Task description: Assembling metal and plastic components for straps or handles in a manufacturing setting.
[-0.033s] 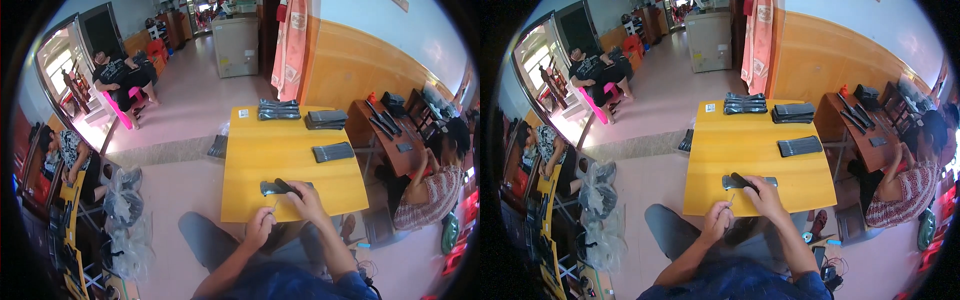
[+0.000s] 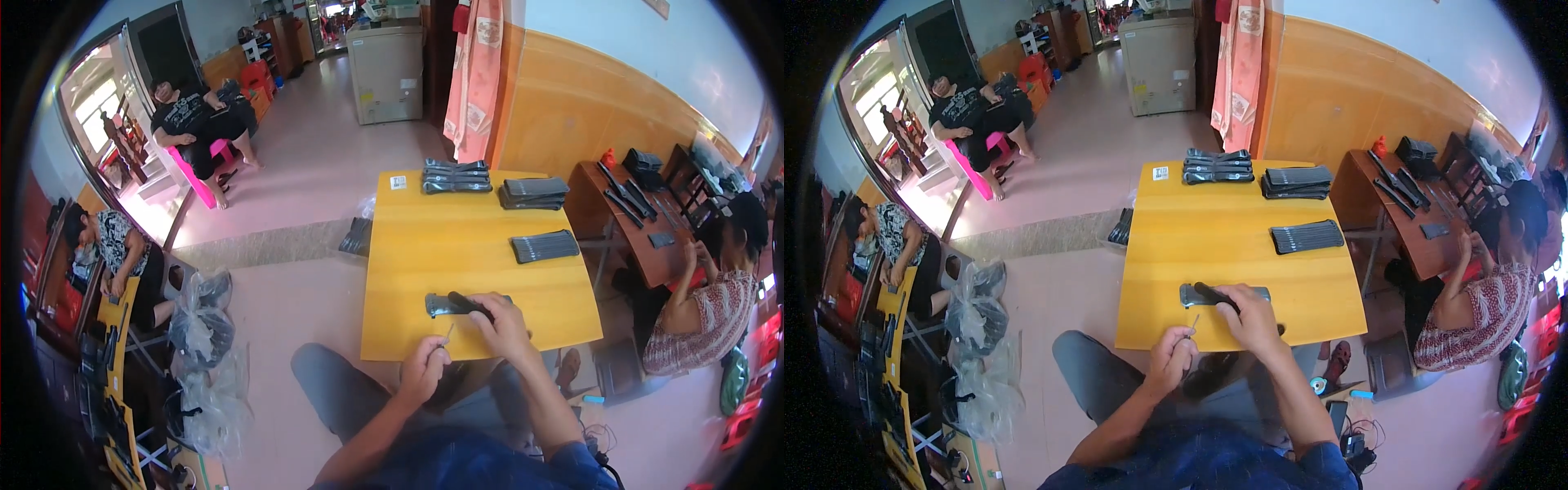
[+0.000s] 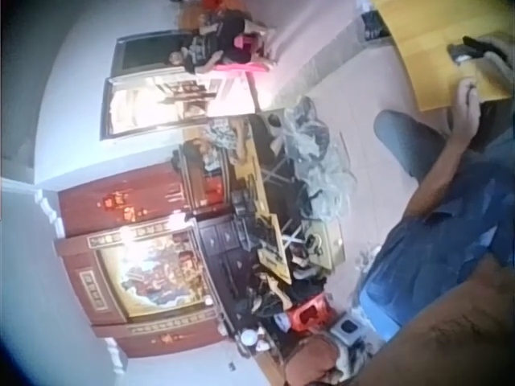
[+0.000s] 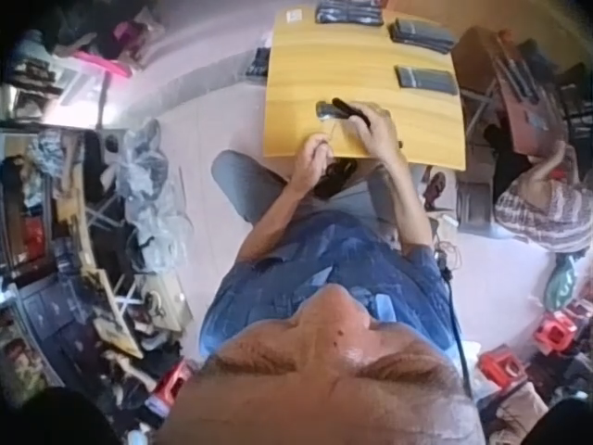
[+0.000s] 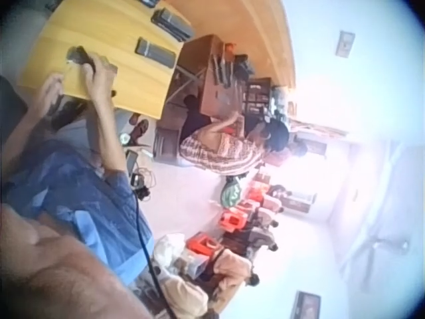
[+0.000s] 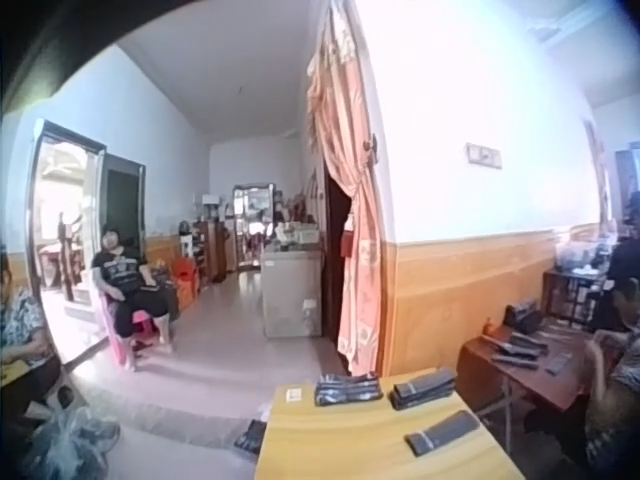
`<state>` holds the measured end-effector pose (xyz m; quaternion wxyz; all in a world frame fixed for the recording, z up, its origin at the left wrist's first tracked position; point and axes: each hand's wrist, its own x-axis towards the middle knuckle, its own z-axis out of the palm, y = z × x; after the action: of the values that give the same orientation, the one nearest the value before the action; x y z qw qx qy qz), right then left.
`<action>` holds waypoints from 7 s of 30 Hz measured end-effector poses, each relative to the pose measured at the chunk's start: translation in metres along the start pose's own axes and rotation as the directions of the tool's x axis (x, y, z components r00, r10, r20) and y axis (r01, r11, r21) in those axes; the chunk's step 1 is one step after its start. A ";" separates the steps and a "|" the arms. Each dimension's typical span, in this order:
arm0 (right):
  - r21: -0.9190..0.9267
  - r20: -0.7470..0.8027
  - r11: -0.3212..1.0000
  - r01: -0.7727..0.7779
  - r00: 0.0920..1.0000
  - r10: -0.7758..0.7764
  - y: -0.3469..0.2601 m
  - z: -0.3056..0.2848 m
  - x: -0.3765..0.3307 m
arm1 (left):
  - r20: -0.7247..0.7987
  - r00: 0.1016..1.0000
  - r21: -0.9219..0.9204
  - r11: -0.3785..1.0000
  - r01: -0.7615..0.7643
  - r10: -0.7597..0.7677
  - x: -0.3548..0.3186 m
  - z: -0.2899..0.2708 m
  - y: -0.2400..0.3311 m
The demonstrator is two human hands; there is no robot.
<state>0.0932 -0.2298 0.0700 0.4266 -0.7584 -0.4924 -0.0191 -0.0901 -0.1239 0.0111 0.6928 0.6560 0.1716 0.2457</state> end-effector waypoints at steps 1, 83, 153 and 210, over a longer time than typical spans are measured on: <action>0.003 0.011 1.000 -0.005 1.000 0.005 0.002 0.000 0.001 | -0.014 1.000 0.022 1.000 0.003 -0.003 0.001 -0.002 -0.003; -0.105 0.013 0.994 0.035 0.999 -0.033 0.038 0.042 -0.065 | 0.197 0.971 0.800 0.549 -0.240 0.137 0.001 0.003 -0.006; -0.022 0.127 0.999 -0.050 0.991 0.053 0.032 0.026 -0.050 | 0.056 0.997 0.922 0.379 -0.073 0.055 0.078 -0.054 -0.003; 0.033 0.175 0.987 -0.155 0.974 0.147 0.034 0.031 -0.046 | 0.279 0.934 0.861 0.490 -0.140 -0.224 0.049 -0.005 0.025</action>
<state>0.0835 -0.2479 0.0087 0.4001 -0.7825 -0.4684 0.0902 -0.0560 -0.0917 0.0395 0.2907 0.9431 0.1605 -0.0145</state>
